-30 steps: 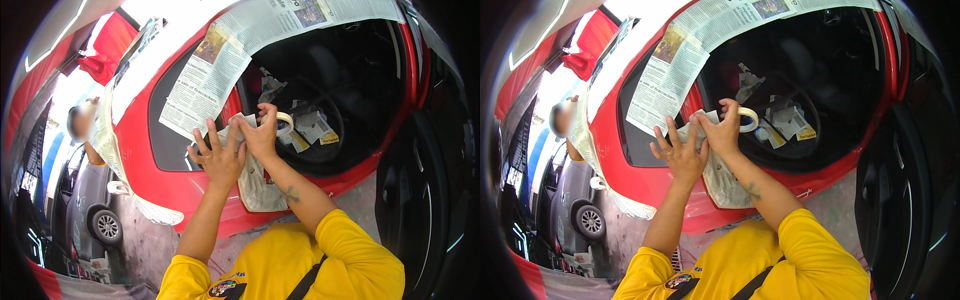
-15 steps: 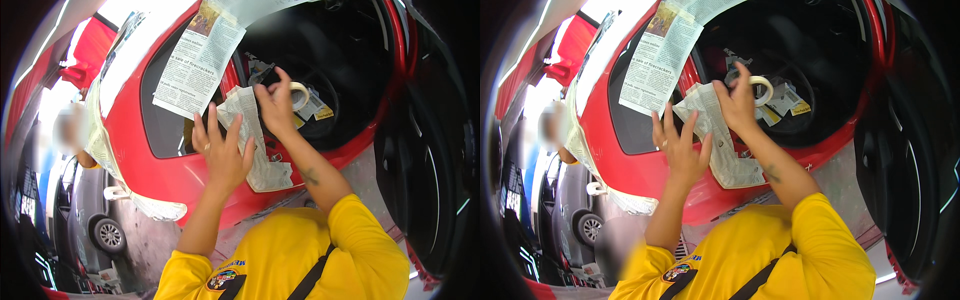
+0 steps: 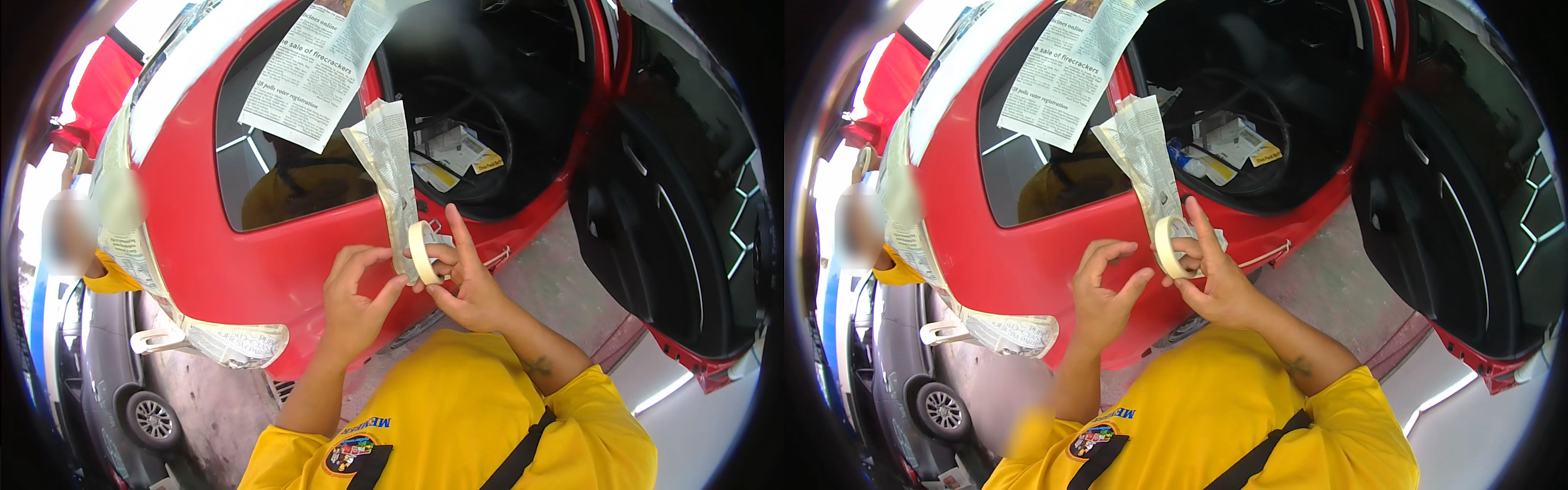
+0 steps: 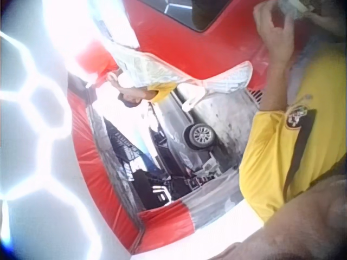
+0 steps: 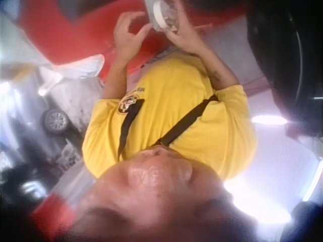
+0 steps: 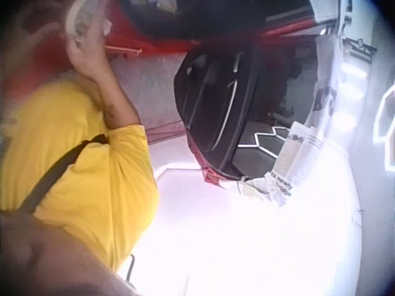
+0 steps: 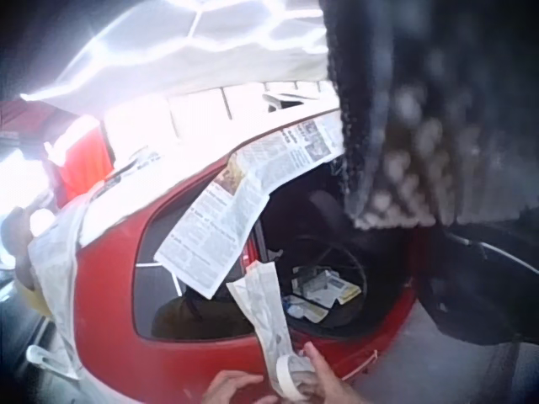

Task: The person tapes newspaper sheets onto the open door and rear quarter panel of a red car using masking tape. They smooth the paper and tape along edges and curves to secure the coverage.

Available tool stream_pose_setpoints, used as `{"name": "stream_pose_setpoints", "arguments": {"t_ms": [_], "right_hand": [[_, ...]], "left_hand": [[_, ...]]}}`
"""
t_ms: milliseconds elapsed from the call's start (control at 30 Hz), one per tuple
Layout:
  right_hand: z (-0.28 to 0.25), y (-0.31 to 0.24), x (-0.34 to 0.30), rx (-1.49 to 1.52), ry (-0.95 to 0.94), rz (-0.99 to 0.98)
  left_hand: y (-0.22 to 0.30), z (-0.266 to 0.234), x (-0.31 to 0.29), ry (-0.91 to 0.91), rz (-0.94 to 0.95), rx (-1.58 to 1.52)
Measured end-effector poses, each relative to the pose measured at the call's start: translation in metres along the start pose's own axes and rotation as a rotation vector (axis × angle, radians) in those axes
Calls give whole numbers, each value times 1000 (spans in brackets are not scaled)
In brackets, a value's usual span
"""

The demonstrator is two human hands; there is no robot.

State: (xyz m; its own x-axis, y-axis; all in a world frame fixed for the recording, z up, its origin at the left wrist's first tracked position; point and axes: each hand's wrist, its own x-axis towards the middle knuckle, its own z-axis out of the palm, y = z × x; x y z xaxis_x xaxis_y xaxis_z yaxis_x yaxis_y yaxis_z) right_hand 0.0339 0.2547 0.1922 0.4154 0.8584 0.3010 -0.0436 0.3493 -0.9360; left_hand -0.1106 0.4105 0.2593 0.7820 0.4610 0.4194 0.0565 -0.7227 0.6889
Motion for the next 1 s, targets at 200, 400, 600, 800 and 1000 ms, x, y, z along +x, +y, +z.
{"name": "stream_pose_setpoints", "arguments": {"t_ms": [200, 400, 600, 800, 1000], "right_hand": [[23, -1, -13, -242, 54, -141], [31, -4, -28, -670, 22, -217], [35, 7, -41, -748, -51, -227], [21, 2, -49, -646, -206, -69], [12, -14, -49, -725, -312, -27]], "left_hand": [[7, -8, 0, -132, 239, 128], [-1, -9, -12, -194, 227, 117], [-21, 7, -42, -219, 111, 0], [-24, 5, -52, -162, -63, -130], [-23, 8, -48, -96, 334, 222]]}}
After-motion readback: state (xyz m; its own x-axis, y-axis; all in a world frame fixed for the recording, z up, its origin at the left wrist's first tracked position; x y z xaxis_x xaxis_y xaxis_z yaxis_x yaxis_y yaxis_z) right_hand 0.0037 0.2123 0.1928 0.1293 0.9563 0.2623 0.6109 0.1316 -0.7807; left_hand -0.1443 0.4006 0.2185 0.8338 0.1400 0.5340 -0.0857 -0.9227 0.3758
